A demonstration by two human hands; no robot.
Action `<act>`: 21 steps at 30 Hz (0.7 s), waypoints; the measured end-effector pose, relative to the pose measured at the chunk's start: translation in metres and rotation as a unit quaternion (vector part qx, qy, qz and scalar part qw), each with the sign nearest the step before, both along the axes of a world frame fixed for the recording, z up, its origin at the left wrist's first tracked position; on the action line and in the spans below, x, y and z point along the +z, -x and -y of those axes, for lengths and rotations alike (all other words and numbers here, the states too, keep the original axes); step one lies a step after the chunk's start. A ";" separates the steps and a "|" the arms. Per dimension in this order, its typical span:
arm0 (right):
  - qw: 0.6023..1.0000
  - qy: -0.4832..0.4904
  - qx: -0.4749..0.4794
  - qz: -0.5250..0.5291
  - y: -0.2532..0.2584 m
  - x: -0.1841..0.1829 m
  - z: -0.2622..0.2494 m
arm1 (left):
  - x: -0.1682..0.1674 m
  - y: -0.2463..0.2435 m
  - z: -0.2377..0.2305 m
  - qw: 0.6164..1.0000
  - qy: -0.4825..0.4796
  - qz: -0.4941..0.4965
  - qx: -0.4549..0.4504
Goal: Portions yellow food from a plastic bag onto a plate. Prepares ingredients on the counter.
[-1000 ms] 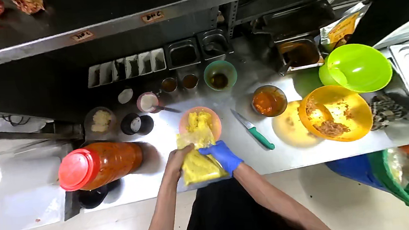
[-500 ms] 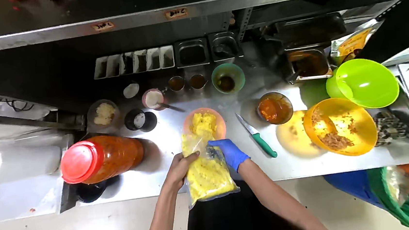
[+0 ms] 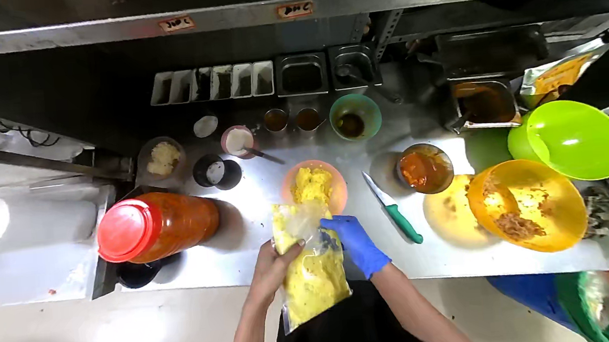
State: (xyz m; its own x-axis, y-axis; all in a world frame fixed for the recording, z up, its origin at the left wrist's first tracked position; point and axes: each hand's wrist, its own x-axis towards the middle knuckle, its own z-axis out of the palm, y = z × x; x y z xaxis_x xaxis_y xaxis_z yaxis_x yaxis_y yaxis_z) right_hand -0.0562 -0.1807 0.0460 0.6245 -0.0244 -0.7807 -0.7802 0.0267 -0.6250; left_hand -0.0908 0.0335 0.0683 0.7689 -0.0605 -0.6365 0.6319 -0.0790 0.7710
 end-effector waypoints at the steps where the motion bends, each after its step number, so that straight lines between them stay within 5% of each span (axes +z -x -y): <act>1: 1.000 0.013 0.025 0.014 0.001 0.006 0.000 | -0.001 0.007 -0.003 1.000 -0.020 0.020 -0.012; 5: 0.989 0.053 0.096 0.094 0.003 0.011 -0.022 | -0.002 0.039 -0.015 0.992 -0.113 0.064 -0.009; 13: 0.949 0.104 0.179 0.239 -0.010 0.028 -0.019 | 0.009 0.062 -0.047 0.934 -0.131 0.191 0.271; 21: 0.964 0.146 0.118 0.185 -0.004 0.027 0.047 | -0.075 0.028 -0.097 0.876 -0.149 0.260 0.378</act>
